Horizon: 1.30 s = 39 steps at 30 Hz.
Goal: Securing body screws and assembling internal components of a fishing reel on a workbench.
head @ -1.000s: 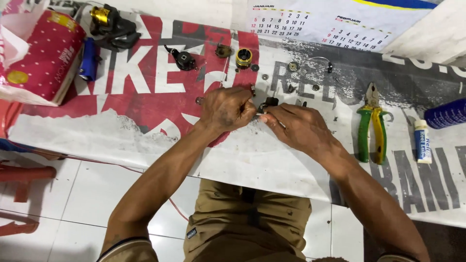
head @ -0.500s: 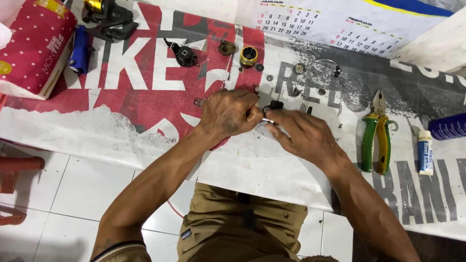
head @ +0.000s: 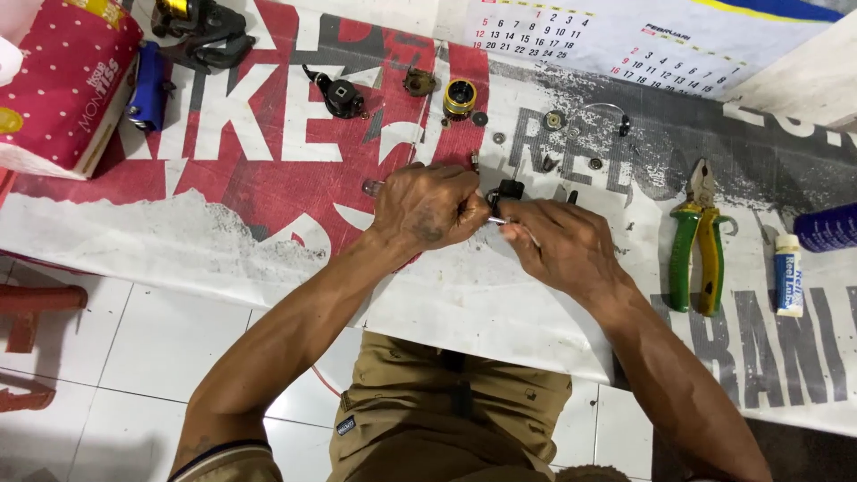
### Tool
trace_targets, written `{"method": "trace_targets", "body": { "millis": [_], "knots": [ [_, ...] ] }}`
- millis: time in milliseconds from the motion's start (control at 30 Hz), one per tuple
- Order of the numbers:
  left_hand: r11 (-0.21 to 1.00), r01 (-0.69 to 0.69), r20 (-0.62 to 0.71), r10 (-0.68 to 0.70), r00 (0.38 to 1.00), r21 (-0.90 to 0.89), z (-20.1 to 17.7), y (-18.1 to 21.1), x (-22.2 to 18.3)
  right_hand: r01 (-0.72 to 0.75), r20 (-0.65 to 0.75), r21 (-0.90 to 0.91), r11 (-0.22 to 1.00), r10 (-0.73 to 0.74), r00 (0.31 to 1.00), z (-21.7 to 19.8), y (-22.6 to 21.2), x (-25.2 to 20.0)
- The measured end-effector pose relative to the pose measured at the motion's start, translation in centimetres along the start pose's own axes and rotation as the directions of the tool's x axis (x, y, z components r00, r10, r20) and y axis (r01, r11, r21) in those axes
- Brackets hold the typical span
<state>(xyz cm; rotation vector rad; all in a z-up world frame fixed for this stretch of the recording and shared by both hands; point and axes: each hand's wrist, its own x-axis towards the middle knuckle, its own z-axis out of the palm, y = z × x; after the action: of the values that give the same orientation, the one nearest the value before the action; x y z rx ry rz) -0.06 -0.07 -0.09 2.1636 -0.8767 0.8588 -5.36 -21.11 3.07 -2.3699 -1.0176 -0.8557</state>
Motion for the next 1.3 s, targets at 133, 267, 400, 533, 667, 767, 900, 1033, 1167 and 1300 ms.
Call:
{"method": "trace_targets", "body": {
  "millis": [133, 267, 400, 533, 667, 767, 900, 1033, 1167, 1300],
  "knots": [
    [1.000, -0.001, 0.007, 0.000, 1.000, 0.016, 0.1, 0.0, 0.0, 0.039, -0.027, 0.065, 0.997, -0.037, 0.999, -0.4, 0.0, 0.3],
    [1.000, -0.005, 0.010, 0.005, 1.000, 0.008, 0.2, 0.6, 0.0, 0.004, -0.039, 0.028, 1.000, -0.003, 0.999, -0.1, -0.1, 0.1],
    [1.000, -0.005, 0.029, 0.006, 1.000, -0.025, -0.4, 0.5, 0.3, 0.032, -0.080, 0.062, 0.998, -0.027, 0.996, -0.5, 0.5, -0.8],
    [0.999, 0.004, 0.042, -0.003, 0.999, -0.040, -0.2, 0.1, 0.1, 0.020, -0.072, 0.097, 0.995, -0.013, 0.997, -0.1, 0.2, -0.6],
    [0.998, 0.034, 0.031, -0.032, 0.999, -0.051, 0.0, 0.4, -0.1, 0.004, -0.053, 0.011, 1.000, -0.004, 0.999, 0.4, 1.1, -1.9],
    [0.998, 0.030, 0.033, -0.028, 0.999, -0.061, -0.1, 0.3, 0.1, 0.041, -0.082, 0.036, 0.999, -0.038, 0.996, -0.1, 0.2, -0.3],
    [0.998, 0.019, 0.046, -0.016, 0.999, -0.062, 0.0, 0.5, -0.1, 0.022, -0.073, -0.035, 0.999, -0.025, 0.997, 0.0, -0.2, -0.2],
    [0.983, -0.051, 0.131, 0.075, 0.989, -0.179, -0.8, 0.9, 0.7, -0.029, -0.061, 0.024, 0.999, 0.031, 0.998, -0.3, -0.1, -0.2],
    [0.942, -0.147, 0.208, 0.216, 0.954, -0.300, -1.2, 1.3, 0.9, -0.149, -0.059, 0.100, 0.984, 0.156, 0.986, 0.1, 1.1, -1.7],
    [0.914, -0.150, 0.246, 0.254, 0.935, -0.377, -0.9, 0.8, 0.6, -0.153, -0.073, 0.095, 0.984, 0.160, 0.984, -0.9, 0.5, -0.5]
  ]
}}
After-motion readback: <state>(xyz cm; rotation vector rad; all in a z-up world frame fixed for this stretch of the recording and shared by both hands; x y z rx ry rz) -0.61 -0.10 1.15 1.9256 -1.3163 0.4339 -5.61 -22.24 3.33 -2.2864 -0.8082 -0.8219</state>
